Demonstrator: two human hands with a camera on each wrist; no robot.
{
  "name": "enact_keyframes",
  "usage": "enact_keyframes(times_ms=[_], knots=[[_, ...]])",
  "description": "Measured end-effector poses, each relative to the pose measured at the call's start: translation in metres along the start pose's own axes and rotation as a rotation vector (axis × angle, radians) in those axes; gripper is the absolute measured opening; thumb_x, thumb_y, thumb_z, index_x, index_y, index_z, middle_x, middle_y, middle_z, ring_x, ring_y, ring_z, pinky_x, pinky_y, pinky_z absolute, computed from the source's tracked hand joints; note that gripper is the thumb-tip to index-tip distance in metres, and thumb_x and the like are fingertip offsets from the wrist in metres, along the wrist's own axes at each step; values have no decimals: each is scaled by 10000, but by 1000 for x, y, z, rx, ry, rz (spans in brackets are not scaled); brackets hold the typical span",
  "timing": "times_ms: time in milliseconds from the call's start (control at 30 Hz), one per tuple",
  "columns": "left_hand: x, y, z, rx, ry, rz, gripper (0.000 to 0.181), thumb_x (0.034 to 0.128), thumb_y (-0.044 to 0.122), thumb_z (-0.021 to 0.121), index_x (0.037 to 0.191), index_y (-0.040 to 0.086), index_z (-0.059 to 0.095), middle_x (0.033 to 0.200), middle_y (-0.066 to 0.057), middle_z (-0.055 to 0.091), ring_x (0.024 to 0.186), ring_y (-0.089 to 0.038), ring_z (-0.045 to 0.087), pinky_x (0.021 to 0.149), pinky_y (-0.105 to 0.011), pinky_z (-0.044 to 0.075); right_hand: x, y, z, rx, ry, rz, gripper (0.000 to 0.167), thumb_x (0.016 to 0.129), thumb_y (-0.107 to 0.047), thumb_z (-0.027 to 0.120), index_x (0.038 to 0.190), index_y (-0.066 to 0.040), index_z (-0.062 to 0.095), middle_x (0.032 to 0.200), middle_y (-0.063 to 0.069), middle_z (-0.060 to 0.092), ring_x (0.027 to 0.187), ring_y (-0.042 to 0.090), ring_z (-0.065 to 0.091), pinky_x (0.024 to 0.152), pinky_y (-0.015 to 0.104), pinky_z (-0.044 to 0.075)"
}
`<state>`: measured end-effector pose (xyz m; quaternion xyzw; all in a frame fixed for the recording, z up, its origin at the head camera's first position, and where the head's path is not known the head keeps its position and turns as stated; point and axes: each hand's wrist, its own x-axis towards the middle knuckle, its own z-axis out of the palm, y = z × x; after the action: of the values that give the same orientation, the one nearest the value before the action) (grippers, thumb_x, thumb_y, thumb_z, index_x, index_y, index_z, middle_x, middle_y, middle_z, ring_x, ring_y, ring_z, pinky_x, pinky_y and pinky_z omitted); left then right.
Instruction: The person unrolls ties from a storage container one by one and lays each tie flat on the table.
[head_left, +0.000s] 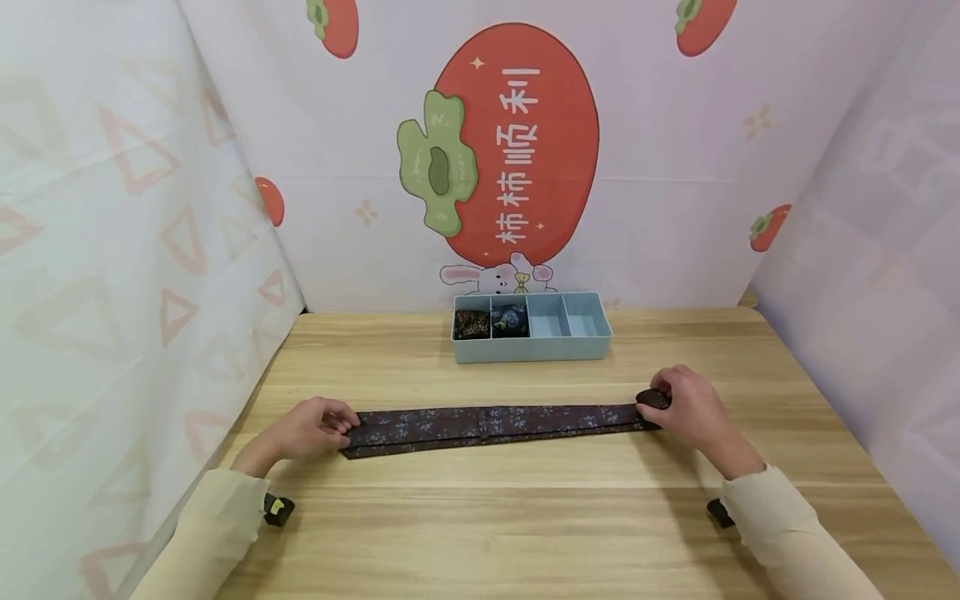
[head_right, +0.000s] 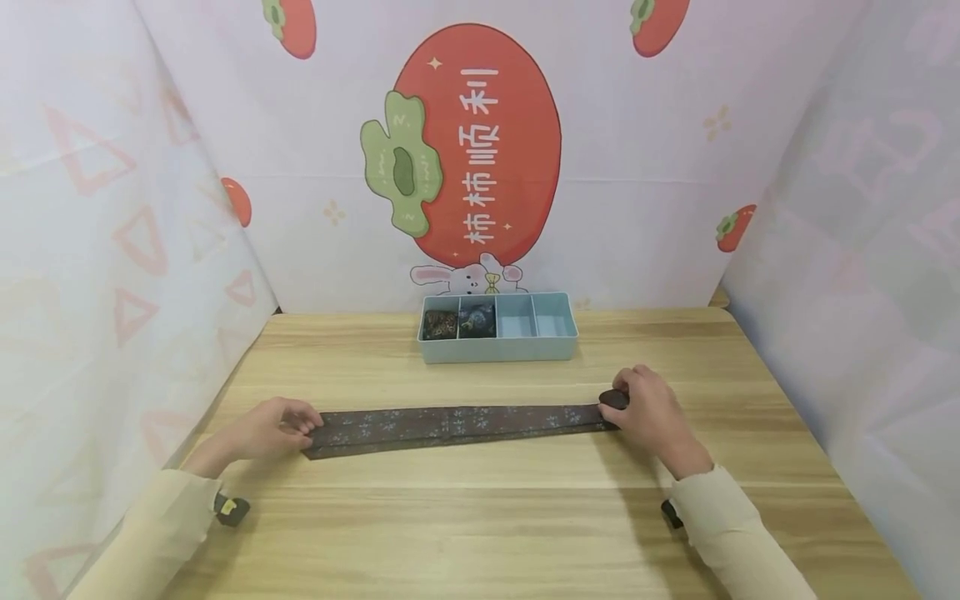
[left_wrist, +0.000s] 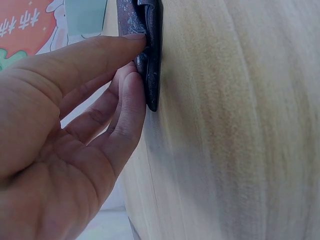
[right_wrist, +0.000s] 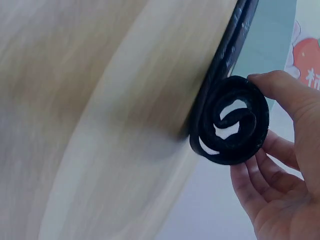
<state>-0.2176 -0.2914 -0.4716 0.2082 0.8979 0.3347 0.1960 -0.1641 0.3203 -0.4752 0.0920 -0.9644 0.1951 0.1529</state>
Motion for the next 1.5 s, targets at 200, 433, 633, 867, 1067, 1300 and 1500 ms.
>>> enact_keyframes(times_ms=[200, 433, 633, 867, 1067, 1300, 1500], knots=[[-1, -1, 0, 4, 0, 6, 229, 892, 32, 807, 1115, 47, 754, 1036, -76, 704, 903, -133, 652, 751, -219, 577, -2, 16, -12, 74, -55, 85, 294, 813, -165, 889, 940, 42, 723, 903, 181, 711, 786, 272, 658, 695, 401, 534], [0, 0, 1, 4, 0, -2, 231, 884, 20, 803, 1107, 52, 756, 1030, -76, 700, 902, -143, 653, 745, -220, 583, -9, 35, -22, 101, -118, 190, 289, 866, -193, 827, 989, 51, 732, 910, 174, 731, 800, 223, 651, 694, 338, 520], [2, 2, -1, 11, 0, -2, 230, 876, 10, 799, 1099, 45, 755, 1024, -77, 705, 907, -153, 654, 746, -215, 580, -6, 37, -25, 76, -142, 201, 330, 897, -236, 808, 1031, 56, 732, 934, 182, 731, 823, 250, 659, 711, 378, 529], [5, 3, -2, -2, -16, -9, 234, 872, -6, 800, 1096, 36, 748, 1020, -77, 702, 896, -149, 645, 745, -217, 581, 0, 17, -31, 4, -133, 91, 341, 896, -203, 821, 1078, 69, 727, 990, 214, 731, 883, 336, 690, 775, 527, 568], [6, 2, -4, 14, -10, -3, 229, 866, -1, 805, 1085, 41, 751, 1000, -67, 698, 874, -133, 641, 727, -215, 569, 1, 7, -20, -46, -123, -76, 257, 835, -80, 858, 1012, 42, 717, 950, 144, 691, 829, 260, 671, 731, 448, 594], [6, 2, -4, 9, -9, 4, 226, 872, -6, 799, 1086, 45, 751, 1005, -65, 696, 883, -137, 645, 742, -212, 569, -2, 17, -15, -42, -90, -41, 316, 788, -95, 907, 967, 62, 699, 914, 159, 668, 800, 264, 639, 718, 455, 575], [5, 3, -3, 1, -6, -8, 226, 869, -5, 801, 1085, 40, 750, 1005, -73, 695, 890, -156, 644, 732, -214, 570, -5, 32, -22, 10, -89, 41, 309, 798, -105, 886, 958, 82, 700, 900, 207, 689, 806, 326, 654, 726, 490, 558]])
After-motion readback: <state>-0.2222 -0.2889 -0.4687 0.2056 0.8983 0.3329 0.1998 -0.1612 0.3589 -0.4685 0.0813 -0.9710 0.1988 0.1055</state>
